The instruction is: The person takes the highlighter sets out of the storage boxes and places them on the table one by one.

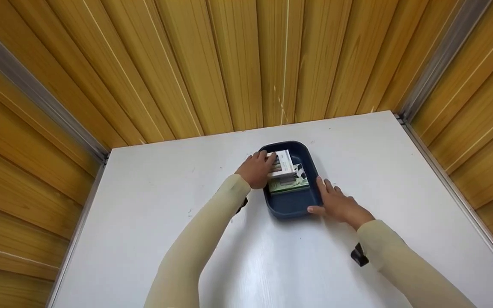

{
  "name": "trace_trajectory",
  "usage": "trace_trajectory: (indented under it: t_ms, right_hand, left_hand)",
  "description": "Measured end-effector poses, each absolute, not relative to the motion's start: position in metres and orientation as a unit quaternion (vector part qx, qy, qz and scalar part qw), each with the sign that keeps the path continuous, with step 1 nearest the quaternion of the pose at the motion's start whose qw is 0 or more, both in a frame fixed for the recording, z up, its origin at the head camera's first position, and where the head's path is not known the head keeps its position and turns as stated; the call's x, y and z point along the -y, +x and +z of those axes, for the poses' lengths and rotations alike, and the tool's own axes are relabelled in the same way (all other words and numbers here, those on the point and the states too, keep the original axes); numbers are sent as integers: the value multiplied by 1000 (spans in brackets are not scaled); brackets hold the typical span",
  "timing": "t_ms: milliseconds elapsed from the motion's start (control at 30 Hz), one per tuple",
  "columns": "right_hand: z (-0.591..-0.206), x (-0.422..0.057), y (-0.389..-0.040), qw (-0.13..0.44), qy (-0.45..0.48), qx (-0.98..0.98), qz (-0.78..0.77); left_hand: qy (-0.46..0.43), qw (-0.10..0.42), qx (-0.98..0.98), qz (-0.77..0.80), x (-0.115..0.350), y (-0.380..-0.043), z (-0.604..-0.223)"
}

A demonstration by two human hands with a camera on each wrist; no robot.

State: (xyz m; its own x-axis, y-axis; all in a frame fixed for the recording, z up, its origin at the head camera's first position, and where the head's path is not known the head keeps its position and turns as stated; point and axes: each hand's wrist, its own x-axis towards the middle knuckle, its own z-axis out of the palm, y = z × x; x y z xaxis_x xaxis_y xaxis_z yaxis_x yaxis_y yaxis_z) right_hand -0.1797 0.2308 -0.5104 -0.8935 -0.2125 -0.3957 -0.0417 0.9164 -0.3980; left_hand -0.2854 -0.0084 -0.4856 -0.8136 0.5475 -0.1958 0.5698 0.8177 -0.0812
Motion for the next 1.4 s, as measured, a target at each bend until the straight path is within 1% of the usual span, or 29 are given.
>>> trace_trajectory:
  t_ms: [333, 733, 1400]
  right_hand:
    - [-506, -230, -182, 230, -64, -951, -198]
    - [-509, -233, -181, 233, -70, -950, -194]
    - [-508, -231, -180, 238, -68, -948, -200]
  left_hand:
    - [276, 99, -955, -57, 14, -289, -483]
    - [269, 90, -958, -50, 26, -293, -484]
    - [225, 120, -967, 0, 47, -297, -485]
